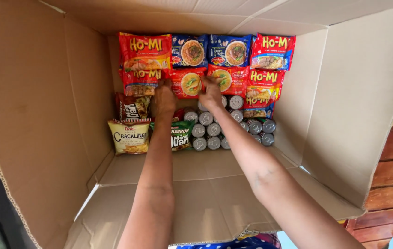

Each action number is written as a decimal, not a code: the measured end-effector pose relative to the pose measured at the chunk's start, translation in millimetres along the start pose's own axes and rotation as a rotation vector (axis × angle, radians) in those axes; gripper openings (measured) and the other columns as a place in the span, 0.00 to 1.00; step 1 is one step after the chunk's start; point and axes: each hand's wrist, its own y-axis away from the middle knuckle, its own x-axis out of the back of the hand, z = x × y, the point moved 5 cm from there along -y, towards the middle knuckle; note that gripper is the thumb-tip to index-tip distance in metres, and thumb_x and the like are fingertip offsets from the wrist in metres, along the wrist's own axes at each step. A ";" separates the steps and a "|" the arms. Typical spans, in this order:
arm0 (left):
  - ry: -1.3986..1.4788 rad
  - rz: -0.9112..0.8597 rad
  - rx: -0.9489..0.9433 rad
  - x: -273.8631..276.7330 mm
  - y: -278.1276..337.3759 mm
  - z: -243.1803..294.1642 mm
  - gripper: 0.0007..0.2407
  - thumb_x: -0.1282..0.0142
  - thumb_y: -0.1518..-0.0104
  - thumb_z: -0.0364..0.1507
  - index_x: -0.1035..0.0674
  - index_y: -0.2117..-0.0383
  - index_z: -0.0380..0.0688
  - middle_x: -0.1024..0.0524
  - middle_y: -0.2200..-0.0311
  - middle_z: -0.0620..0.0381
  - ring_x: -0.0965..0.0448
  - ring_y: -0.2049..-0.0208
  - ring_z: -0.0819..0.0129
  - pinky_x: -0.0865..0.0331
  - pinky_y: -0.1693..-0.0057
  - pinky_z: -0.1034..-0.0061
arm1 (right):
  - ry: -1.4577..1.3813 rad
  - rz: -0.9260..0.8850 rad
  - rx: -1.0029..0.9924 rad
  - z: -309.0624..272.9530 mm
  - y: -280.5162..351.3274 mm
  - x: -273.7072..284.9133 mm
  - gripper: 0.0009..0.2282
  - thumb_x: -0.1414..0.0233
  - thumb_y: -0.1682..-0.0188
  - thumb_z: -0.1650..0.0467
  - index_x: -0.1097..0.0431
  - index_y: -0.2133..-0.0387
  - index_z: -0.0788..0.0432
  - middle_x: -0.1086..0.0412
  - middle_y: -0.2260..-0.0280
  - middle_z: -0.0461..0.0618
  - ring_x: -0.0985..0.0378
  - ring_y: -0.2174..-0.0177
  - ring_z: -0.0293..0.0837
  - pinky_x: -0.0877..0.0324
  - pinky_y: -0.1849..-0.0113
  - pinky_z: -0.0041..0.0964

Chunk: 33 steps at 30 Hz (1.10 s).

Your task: The person is wiping down various snack bags and noodle packages with a cloth before packing them neatly into a cardboard box.

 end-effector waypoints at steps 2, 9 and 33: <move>-0.030 0.097 -0.119 -30.6 -15.2 -12.6 0.20 0.49 0.42 0.23 0.29 0.41 0.47 0.38 0.34 0.46 0.27 0.44 0.40 0.28 0.45 0.55 | 0.013 -0.023 0.035 8.3 -5.7 -10.0 0.26 0.44 0.60 0.79 0.34 0.43 0.63 0.37 0.41 0.63 0.37 0.40 0.56 0.43 0.39 0.40; -0.257 0.550 -0.504 -25.6 1.0 0.0 0.27 0.43 0.48 0.27 0.31 0.38 0.36 0.45 0.34 0.36 0.38 0.34 0.35 0.37 0.33 0.54 | -0.212 -0.018 -0.119 3.1 -8.4 24.8 0.20 0.45 0.53 0.75 0.31 0.45 0.60 0.27 0.46 0.55 0.22 0.48 0.47 0.27 0.49 0.36; 0.530 -0.260 -1.510 -94.8 506.9 480.9 0.13 0.48 0.40 0.17 0.24 0.49 0.40 0.38 0.35 0.38 0.33 0.35 0.48 0.31 0.35 0.61 | -0.007 1.498 -0.154 192.6 498.0 682.5 0.13 0.43 0.51 0.77 0.25 0.52 0.58 0.28 0.47 0.51 0.22 0.52 0.46 0.25 0.50 0.40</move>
